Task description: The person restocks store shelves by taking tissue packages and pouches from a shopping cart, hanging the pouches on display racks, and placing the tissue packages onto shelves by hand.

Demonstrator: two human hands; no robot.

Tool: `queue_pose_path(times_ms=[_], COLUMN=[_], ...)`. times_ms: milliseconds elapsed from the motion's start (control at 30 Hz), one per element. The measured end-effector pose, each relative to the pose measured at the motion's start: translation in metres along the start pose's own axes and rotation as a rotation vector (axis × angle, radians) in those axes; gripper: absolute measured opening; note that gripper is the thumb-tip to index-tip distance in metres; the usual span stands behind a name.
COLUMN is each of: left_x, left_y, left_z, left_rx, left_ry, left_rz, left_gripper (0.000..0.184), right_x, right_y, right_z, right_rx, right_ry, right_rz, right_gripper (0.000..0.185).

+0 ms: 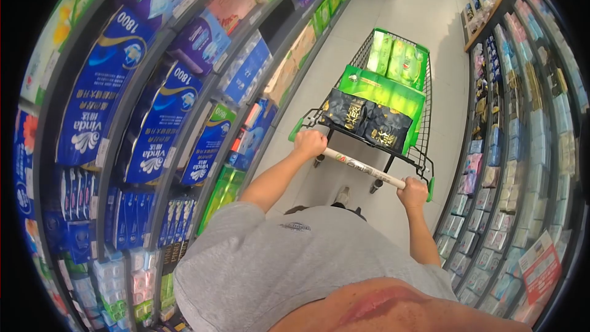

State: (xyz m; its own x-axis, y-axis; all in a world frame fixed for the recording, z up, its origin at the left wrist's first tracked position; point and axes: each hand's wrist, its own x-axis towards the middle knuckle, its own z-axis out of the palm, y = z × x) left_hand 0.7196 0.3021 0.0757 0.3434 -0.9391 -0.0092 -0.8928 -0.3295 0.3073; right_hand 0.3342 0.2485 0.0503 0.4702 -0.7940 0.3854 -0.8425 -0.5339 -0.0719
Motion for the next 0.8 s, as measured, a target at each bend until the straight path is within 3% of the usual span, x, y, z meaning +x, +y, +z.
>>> queue_pose_path(times_ms=[200, 567, 800], left_x=[0.082, 0.240, 0.351], left_y=[0.025, 0.049, 0.071], left_z=[-0.004, 0.015, 0.008], left_rx=[0.052, 0.062, 0.025], left_ry=[-0.176, -0.006, -0.023], left_rz=[-0.130, -0.084, -0.056], left_gripper=[0.033, 0.035, 0.038], right_x=[0.068, 0.204, 0.301], right_y=[0.037, 0.095, 0.134], right_z=[0.027, 0.075, 0.108], right_rx=[0.029, 0.023, 0.024], right_ry=[-0.011, 0.017, -0.002], right_rz=[0.007, 0.026, 0.030], right_gripper=[0.014, 0.007, 0.008])
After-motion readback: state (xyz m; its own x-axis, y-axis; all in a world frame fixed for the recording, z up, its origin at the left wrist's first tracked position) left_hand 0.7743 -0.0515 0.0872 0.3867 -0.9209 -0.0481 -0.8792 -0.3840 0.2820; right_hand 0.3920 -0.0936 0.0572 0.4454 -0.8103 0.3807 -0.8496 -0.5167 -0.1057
